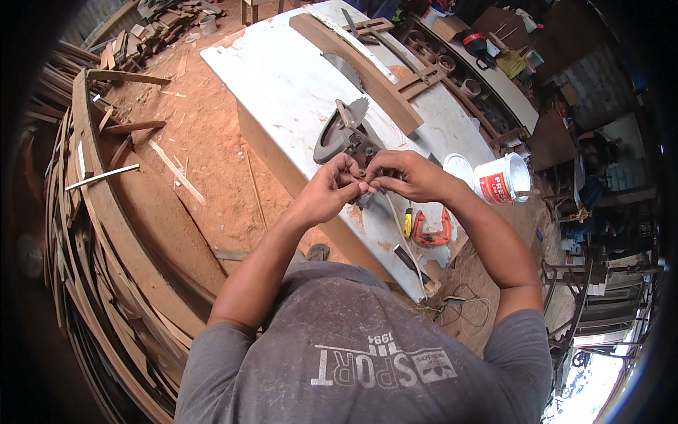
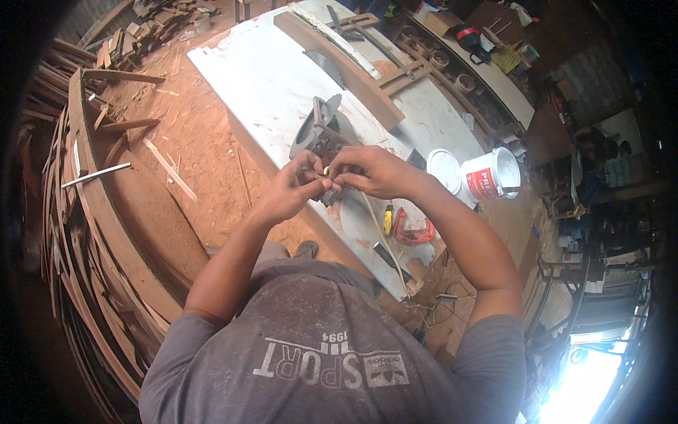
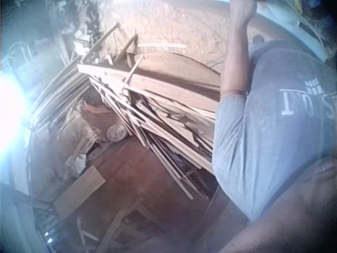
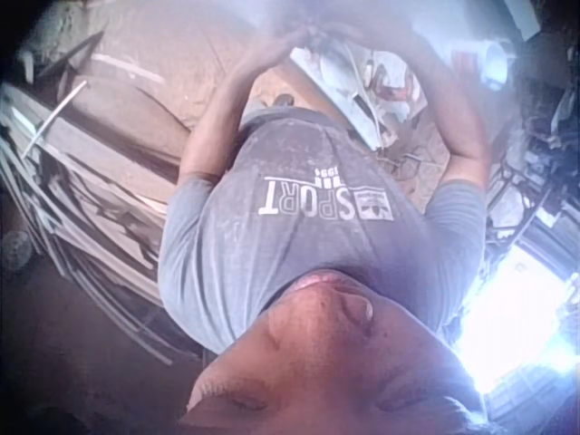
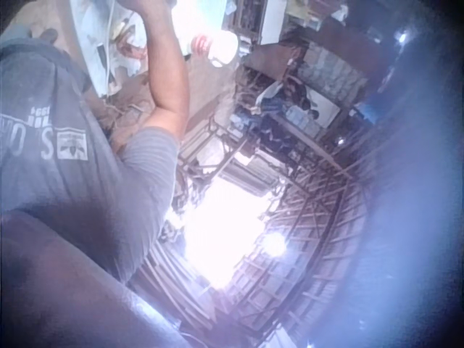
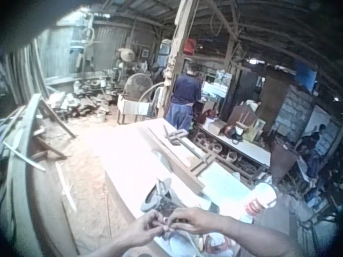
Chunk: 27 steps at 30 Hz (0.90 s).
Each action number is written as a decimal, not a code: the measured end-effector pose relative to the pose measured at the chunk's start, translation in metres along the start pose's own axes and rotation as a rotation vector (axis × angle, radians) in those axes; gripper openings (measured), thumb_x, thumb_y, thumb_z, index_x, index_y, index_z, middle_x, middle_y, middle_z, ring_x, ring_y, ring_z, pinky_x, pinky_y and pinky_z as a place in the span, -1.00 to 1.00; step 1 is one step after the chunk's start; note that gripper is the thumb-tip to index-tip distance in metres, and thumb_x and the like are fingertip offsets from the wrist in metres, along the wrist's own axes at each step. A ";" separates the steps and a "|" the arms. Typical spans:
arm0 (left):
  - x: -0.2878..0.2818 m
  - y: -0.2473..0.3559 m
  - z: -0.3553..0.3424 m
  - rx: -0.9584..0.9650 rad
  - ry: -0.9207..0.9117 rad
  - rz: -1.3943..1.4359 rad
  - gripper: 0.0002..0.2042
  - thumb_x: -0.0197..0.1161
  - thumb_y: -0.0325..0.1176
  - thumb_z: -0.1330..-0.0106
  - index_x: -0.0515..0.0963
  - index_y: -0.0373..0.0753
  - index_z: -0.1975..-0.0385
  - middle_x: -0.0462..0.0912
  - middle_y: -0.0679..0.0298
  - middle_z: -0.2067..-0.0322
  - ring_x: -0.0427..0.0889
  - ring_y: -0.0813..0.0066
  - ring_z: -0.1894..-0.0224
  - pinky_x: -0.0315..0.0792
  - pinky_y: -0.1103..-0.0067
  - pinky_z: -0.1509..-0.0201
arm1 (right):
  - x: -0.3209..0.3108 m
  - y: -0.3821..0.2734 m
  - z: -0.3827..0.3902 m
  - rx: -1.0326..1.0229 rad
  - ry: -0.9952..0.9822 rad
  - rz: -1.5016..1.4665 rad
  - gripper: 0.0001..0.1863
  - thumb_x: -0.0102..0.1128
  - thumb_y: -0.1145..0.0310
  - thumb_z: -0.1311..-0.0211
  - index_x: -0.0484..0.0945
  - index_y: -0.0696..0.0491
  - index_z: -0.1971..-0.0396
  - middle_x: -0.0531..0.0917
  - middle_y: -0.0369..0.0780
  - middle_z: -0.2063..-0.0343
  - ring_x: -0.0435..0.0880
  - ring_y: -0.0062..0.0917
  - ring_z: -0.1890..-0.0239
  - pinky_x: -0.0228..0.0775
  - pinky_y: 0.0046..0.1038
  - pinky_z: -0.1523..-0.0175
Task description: The person repairs a circular saw by hand-wrapping electrical tape around the power cord and then using a screwdriver to tighten screws on the saw's housing. The person works at a cluttered workbench in a workshop.
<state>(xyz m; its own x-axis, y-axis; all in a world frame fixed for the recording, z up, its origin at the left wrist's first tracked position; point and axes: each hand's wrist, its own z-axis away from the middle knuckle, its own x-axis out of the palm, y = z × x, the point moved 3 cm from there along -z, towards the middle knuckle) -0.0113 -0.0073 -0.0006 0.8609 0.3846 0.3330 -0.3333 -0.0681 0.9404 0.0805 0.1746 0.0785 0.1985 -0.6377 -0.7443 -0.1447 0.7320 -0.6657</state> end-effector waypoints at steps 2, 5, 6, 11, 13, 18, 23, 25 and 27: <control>-0.003 -0.005 -0.003 -0.015 -0.052 0.036 -0.84 0.24 -0.56 -0.59 0.37 -0.21 0.06 0.77 0.24 0.18 0.77 0.58 0.05 0.49 0.64 0.15 | 0.002 0.005 0.001 -0.004 -0.027 -0.079 -0.80 0.37 0.39 -0.46 0.71 0.07 0.00 0.76 -0.17 0.14 0.78 -0.30 0.10 0.58 -0.24 -0.05; -0.006 -0.009 -0.008 0.000 -0.085 0.111 -0.83 0.24 -0.56 -0.59 0.38 -0.20 0.05 0.75 0.25 0.17 0.78 0.56 0.03 0.49 0.63 0.12 | 0.002 0.007 0.001 0.027 -0.064 -0.213 -0.81 0.35 0.46 -0.46 0.70 0.07 -0.01 0.77 -0.18 0.13 0.77 -0.37 0.07 0.57 -0.29 -0.08; -0.007 -0.009 -0.008 -0.005 -0.093 0.111 -0.83 0.24 -0.56 -0.59 0.38 -0.19 0.05 0.74 0.26 0.17 0.78 0.55 0.03 0.49 0.63 0.11 | 0.002 0.007 0.000 0.045 -0.072 -0.236 -0.82 0.35 0.49 -0.46 0.71 0.08 0.00 0.77 -0.18 0.13 0.77 -0.39 0.06 0.56 -0.33 -0.09; -0.012 -0.006 -0.012 -0.042 -0.148 0.106 -0.82 0.26 -0.56 -0.57 0.39 -0.17 0.06 0.71 0.29 0.19 0.79 0.51 0.01 0.48 0.61 0.06 | 0.001 0.007 0.000 -0.045 -0.085 -0.166 -0.77 0.34 0.53 -0.44 0.69 0.07 -0.05 0.75 -0.16 0.09 0.77 -0.30 0.02 0.58 -0.28 -0.13; -0.015 -0.009 -0.013 -0.042 -0.170 0.121 -0.80 0.26 -0.58 -0.56 0.39 -0.14 0.06 0.75 0.26 0.14 0.77 0.51 0.01 0.46 0.61 0.09 | -0.003 0.001 -0.004 -0.032 -0.152 -0.116 -0.75 0.32 0.51 -0.46 0.67 0.07 -0.08 0.73 -0.15 0.02 0.76 -0.21 -0.03 0.59 -0.19 -0.18; -0.017 -0.018 -0.015 -0.067 -0.188 0.228 -0.79 0.33 -0.60 -0.51 0.44 -0.16 0.06 0.76 0.26 0.12 0.78 0.44 -0.05 0.52 0.55 0.02 | -0.010 -0.002 -0.008 -0.167 -0.152 0.005 -0.71 0.41 0.48 -0.37 0.69 0.04 -0.06 0.74 -0.19 0.09 0.78 -0.17 0.05 0.60 -0.16 -0.04; -0.016 -0.014 -0.015 -0.103 -0.162 0.150 -0.78 0.37 -0.58 -0.50 0.47 -0.16 0.07 0.77 0.26 0.14 0.79 0.44 -0.02 0.52 0.57 0.02 | -0.012 0.000 -0.003 -0.133 -0.092 -0.065 -0.76 0.42 0.47 -0.37 0.75 0.05 -0.01 0.76 -0.17 0.10 0.79 -0.24 0.06 0.60 -0.22 -0.06; -0.016 -0.017 -0.017 -0.056 -0.159 0.165 -0.80 0.37 -0.56 -0.51 0.46 -0.17 0.08 0.79 0.28 0.18 0.79 0.50 0.01 0.52 0.60 0.06 | -0.011 0.003 -0.002 -0.124 -0.057 -0.107 -0.78 0.43 0.46 -0.37 0.77 0.06 0.02 0.77 -0.17 0.11 0.79 -0.26 0.06 0.60 -0.26 -0.07; -0.015 -0.018 -0.017 -0.039 -0.156 0.172 -0.80 0.38 -0.56 -0.51 0.46 -0.17 0.10 0.81 0.29 0.20 0.79 0.54 0.03 0.52 0.61 0.08 | -0.008 0.006 0.000 -0.110 -0.017 -0.156 -0.79 0.44 0.44 -0.36 0.79 0.06 0.03 0.80 -0.17 0.15 0.79 -0.25 0.08 0.60 -0.28 -0.07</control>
<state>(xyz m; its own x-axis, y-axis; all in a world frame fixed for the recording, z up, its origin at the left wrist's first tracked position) -0.0249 0.0034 -0.0242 0.8379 0.2233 0.4981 -0.4927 -0.0832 0.8662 0.0776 0.1843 0.0801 0.2431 -0.7367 -0.6310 -0.2159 0.5931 -0.7757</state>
